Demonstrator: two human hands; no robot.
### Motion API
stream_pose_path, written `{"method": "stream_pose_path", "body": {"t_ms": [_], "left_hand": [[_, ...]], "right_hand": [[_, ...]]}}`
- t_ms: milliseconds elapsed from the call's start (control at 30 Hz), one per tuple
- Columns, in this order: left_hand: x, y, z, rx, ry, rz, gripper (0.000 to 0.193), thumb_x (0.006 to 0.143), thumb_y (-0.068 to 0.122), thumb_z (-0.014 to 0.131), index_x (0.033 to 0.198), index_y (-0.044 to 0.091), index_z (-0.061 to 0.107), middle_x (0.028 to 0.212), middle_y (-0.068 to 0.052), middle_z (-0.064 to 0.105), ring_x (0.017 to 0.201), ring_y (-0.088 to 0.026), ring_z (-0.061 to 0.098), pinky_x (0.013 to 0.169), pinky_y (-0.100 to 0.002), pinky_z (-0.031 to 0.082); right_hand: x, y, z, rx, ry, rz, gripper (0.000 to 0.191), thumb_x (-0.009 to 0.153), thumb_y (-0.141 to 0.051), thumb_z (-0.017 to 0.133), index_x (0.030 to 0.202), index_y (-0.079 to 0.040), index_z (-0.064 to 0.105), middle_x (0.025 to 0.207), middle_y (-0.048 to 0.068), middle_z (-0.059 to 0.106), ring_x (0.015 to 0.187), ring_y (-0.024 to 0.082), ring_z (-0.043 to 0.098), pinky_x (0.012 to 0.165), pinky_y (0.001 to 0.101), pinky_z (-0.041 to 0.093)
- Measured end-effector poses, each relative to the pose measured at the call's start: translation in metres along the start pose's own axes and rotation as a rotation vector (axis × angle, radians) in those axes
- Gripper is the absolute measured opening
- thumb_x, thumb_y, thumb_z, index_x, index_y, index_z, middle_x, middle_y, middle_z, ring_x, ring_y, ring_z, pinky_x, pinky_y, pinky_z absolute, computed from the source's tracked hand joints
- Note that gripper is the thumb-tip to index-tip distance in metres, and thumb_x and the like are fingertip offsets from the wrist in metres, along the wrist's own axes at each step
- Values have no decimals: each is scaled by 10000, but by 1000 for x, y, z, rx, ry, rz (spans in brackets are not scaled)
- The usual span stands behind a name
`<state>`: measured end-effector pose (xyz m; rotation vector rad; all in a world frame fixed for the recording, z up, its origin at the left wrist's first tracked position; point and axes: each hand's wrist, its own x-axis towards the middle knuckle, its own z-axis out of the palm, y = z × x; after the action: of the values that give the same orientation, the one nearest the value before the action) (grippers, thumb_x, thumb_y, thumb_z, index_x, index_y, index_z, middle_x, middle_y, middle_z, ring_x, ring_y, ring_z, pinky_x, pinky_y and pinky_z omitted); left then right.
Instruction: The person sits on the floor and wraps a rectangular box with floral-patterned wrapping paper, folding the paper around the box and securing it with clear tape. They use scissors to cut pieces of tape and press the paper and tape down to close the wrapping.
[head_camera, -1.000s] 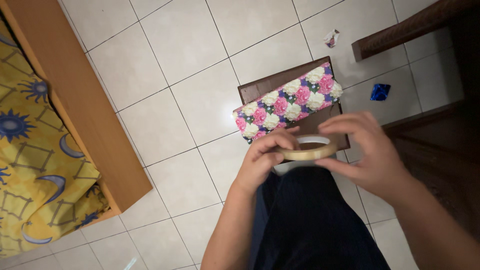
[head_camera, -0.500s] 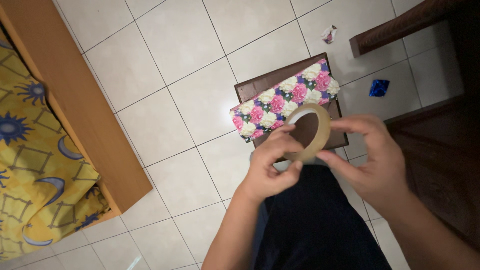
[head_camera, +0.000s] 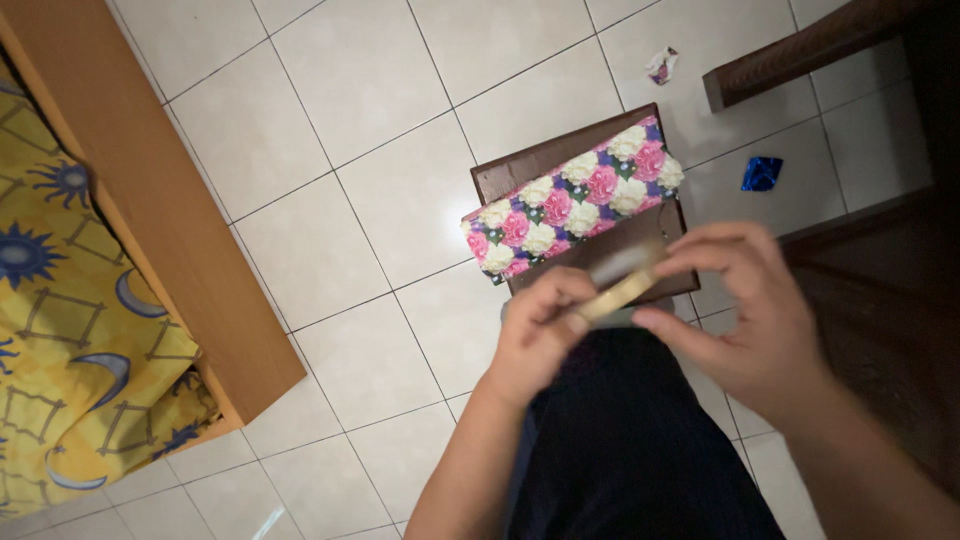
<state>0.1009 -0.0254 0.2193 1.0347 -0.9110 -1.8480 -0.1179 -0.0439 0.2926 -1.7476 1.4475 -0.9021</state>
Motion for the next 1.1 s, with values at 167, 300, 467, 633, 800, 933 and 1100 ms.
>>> {"method": "stream_pose_path", "body": {"t_ms": [167, 300, 467, 633, 800, 933, 1100], "left_hand": [[6, -20, -1, -545, -120, 144, 185, 919, 219, 622, 961, 39, 610, 758, -63, 529, 874, -210, 549, 880, -389, 436], [14, -18, -8, -452, -214, 216, 214, 920, 231, 600, 950, 19, 608, 684, -58, 541, 753, -203, 576, 1079, -462, 468], [18, -3, -23, -175, -217, -5, 180, 838, 148, 604, 951, 15, 651, 1068, -111, 681, 838, -181, 619, 941, -366, 495], [21, -2, -22, -32, -189, -89, 176, 820, 45, 627, 989, 13, 667, 1244, -101, 669, 1022, -128, 622, 879, -262, 506], [26, -9, -18, 73, -218, -51, 145, 879, 43, 629, 1018, 5, 644, 1132, -70, 646, 1052, -137, 615, 929, -271, 516], [28, -6, -13, 103, -189, -78, 109, 961, 41, 643, 1056, -12, 645, 1037, -90, 581, 976, -159, 555, 933, -308, 487], [28, -11, -4, 242, -52, 320, 564, 803, 45, 625, 1334, 8, 438, 1325, -84, 498, 1276, -179, 483, 1131, -317, 384]], "right_hand": [[4, 21, -11, 119, -175, 93, 476, 764, -147, 841, 1217, -86, 707, 1186, 73, 701, 973, 156, 662, 839, 309, 533], [-3, 33, -14, 174, -263, 158, 361, 823, -75, 808, 1180, -106, 767, 1026, 27, 764, 893, 117, 726, 766, 271, 582], [-5, 36, -12, 114, -264, 103, 314, 795, -55, 807, 1106, -82, 772, 1034, 43, 755, 913, 136, 726, 761, 276, 585], [-3, 30, -14, 52, -270, 147, 297, 781, -49, 808, 1076, -83, 791, 1003, 48, 757, 876, 144, 722, 719, 286, 575], [-7, 30, -11, 29, -253, 85, 291, 781, -80, 829, 1069, -92, 788, 1014, 41, 764, 904, 143, 713, 751, 284, 565], [-15, 34, -6, 115, -240, 224, 281, 806, -75, 819, 1084, -90, 785, 994, 29, 770, 834, 108, 722, 681, 245, 580], [-24, 39, 3, 120, -99, 245, 205, 848, -78, 824, 1011, -36, 707, 946, 45, 735, 794, 100, 687, 700, 244, 554]]}}
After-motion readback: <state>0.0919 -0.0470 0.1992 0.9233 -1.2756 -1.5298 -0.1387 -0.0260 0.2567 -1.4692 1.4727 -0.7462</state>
